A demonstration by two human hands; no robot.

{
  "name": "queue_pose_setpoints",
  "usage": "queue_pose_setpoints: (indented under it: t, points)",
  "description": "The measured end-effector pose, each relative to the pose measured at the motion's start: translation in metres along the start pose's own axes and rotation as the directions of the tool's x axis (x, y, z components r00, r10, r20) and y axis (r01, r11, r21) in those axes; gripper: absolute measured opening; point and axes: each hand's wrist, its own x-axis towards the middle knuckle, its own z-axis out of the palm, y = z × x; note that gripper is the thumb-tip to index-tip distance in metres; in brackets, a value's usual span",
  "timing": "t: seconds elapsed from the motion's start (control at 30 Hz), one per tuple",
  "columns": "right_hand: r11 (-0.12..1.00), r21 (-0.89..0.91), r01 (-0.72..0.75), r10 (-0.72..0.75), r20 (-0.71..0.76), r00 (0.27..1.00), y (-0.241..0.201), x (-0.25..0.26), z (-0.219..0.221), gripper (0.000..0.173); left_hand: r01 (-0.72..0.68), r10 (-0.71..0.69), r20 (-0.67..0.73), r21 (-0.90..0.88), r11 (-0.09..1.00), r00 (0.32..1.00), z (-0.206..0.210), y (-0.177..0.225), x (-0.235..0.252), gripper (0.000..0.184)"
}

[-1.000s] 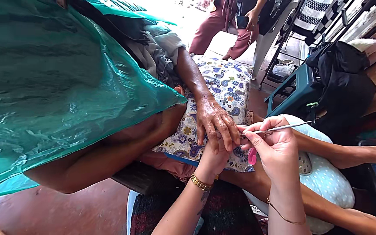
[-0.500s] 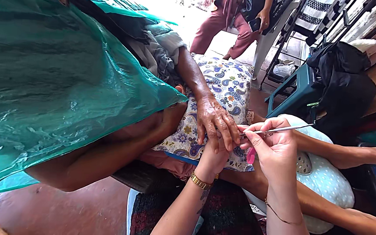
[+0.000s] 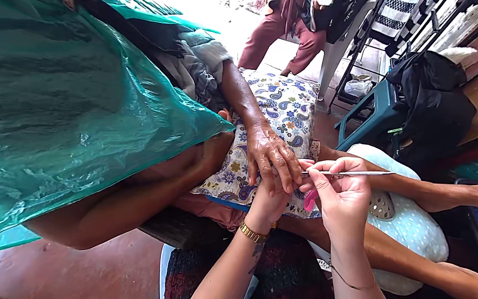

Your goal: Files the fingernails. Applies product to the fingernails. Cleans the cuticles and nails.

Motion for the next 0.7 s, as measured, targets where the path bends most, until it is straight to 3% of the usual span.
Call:
queue_pose_setpoints:
  t: [0.1, 0.23, 0.37, 0.47, 0.6, 0.7]
  points:
    - [1.000, -0.006, 0.013, -0.013, -0.036, 0.999, 0.0033, 0.0036, 0.0024, 0.030, 0.003, -0.003, -0.020, -0.002, 1.000, 1.000, 0.0014, -0.0012, 0.0010, 0.026]
    - [0.999, -0.046, -0.001, 0.004, 0.066, 0.998, -0.0018, 0.0074, -0.0035, 0.029, -0.005, 0.005, -0.008, -0.030, 1.000, 1.000, -0.0006, -0.0007, 0.0007, 0.024]
    - [0.996, -0.086, 0.028, -0.026, 0.027, 0.999, -0.0001, 0.0071, 0.0009, 0.028, -0.006, 0.006, -0.009, -0.032, 0.999, 1.000, -0.0001, -0.0024, 0.0016, 0.023]
    - [0.990, -0.134, 0.031, -0.016, 0.110, 0.994, -0.0044, 0.0084, -0.0041, 0.025, -0.005, 0.005, -0.021, -0.021, 1.000, 1.000, -0.0011, -0.0018, 0.0007, 0.024]
    - [0.986, -0.156, 0.053, -0.045, 0.055, 0.997, -0.0031, 0.0079, 0.0002, 0.025, -0.016, 0.016, -0.016, -0.013, 1.000, 1.000, 0.0007, -0.0032, 0.0005, 0.024]
    - [0.979, -0.191, 0.076, -0.051, 0.133, 0.990, -0.0049, 0.0074, -0.0038, 0.021, -0.020, 0.021, -0.030, 0.012, 1.000, 0.999, 0.0014, -0.0018, 0.0001, 0.026]
